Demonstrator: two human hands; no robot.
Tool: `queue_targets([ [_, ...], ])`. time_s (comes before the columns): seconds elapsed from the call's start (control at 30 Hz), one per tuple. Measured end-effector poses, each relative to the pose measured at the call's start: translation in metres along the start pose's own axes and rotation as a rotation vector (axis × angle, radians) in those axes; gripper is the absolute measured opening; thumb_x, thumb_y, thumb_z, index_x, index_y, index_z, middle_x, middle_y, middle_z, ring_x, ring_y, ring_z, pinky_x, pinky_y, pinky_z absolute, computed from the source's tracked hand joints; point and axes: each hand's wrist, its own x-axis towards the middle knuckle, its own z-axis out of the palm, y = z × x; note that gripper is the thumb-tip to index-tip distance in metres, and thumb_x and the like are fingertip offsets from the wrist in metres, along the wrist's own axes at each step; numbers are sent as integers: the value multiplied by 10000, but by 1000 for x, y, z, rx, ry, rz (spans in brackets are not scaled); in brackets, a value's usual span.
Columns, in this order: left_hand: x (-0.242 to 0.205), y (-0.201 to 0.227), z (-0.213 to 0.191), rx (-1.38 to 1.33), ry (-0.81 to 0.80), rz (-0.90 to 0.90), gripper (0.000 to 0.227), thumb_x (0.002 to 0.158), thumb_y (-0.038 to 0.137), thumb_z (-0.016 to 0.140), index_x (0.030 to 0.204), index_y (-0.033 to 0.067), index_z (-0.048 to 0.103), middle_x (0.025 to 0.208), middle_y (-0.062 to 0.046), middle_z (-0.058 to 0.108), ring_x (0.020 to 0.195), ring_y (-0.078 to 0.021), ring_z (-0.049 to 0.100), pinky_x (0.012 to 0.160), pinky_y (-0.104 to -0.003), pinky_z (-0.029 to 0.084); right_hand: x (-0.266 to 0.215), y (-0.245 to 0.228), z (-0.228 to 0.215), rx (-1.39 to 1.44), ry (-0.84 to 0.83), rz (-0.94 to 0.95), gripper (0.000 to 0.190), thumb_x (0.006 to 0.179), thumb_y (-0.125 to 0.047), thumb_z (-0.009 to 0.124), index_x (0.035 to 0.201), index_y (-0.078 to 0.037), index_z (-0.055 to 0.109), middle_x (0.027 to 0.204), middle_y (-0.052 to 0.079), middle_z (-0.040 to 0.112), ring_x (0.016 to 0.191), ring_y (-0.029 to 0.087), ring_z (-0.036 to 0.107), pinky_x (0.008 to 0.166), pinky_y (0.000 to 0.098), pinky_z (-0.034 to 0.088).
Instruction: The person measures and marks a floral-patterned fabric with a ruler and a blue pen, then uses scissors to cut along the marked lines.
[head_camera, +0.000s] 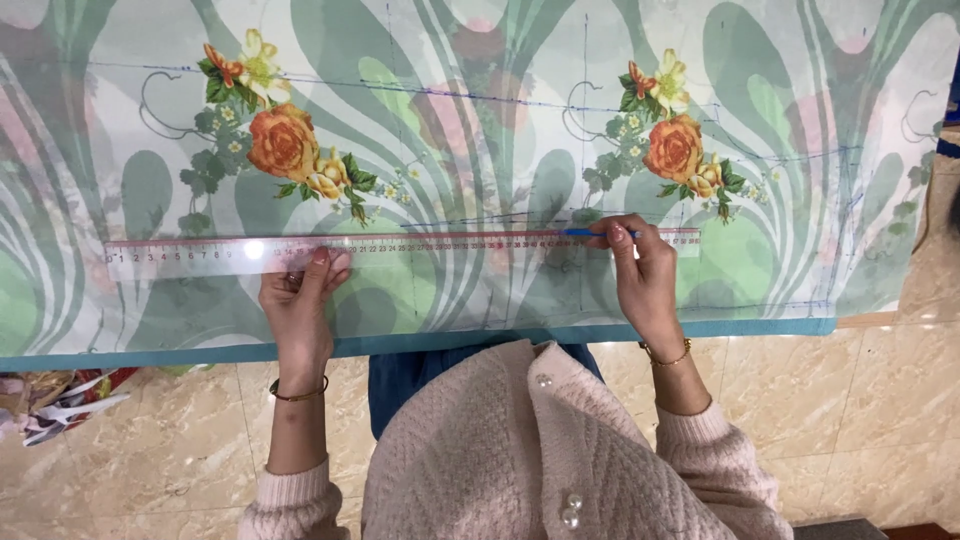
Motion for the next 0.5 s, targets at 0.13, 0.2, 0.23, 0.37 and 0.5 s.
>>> queue_targets([
  [0.13, 1, -8, -3, -4, 3, 15, 120, 1009, 101, 705, 1024, 53, 596, 925, -52, 741, 896, -225, 780, 814, -353, 672, 1, 0, 9, -18, -15, -16, 271, 1133, -145, 476, 1057, -65, 723, 820, 119, 762, 853, 295, 724, 968, 417, 482],
  [0.2, 2, -12, -5, -22, 0, 35, 125, 1012, 92, 700, 1008, 41, 585, 925, -77, 743, 905, -248, 780, 817, -375, 673, 1, -2, 13, -21, -20, -21, 255, 1128, -156, 497, 1059, -74, 729, 829, 112, 767, 865, 296, 723, 974, 424, 486],
  [0.23, 1, -10, -4, -22, 1, 35, 125, 1012, 92, 700, 1008, 41, 585, 925, -77, 743, 905, -248, 780, 817, -375, 673, 2, -4, 13, -21, -21, -22, 255, 1128, -156, 497, 1059, -74, 729, 829, 112, 767, 865, 296, 723, 974, 424, 486],
  [0.37, -1, -8, -3, -15, 14, 50, 143, 1012, 89, 703, 1003, 47, 567, 931, -79, 744, 889, -258, 781, 797, -372, 677, 3, -10, 16, -23, -35, -40, 249, 1123, -137, 499, 1057, -65, 728, 836, 110, 772, 878, 306, 704, 979, 431, 485],
  [0.5, -2, -10, -3, 12, 26, 68, 130, 1020, 83, 690, 1019, 53, 563, 940, -77, 745, 882, -249, 778, 783, -360, 677, 5, -15, 19, -28, -39, -61, 238, 1120, -134, 505, 1072, -59, 726, 833, 120, 767, 879, 328, 681, 965, 447, 489],
])
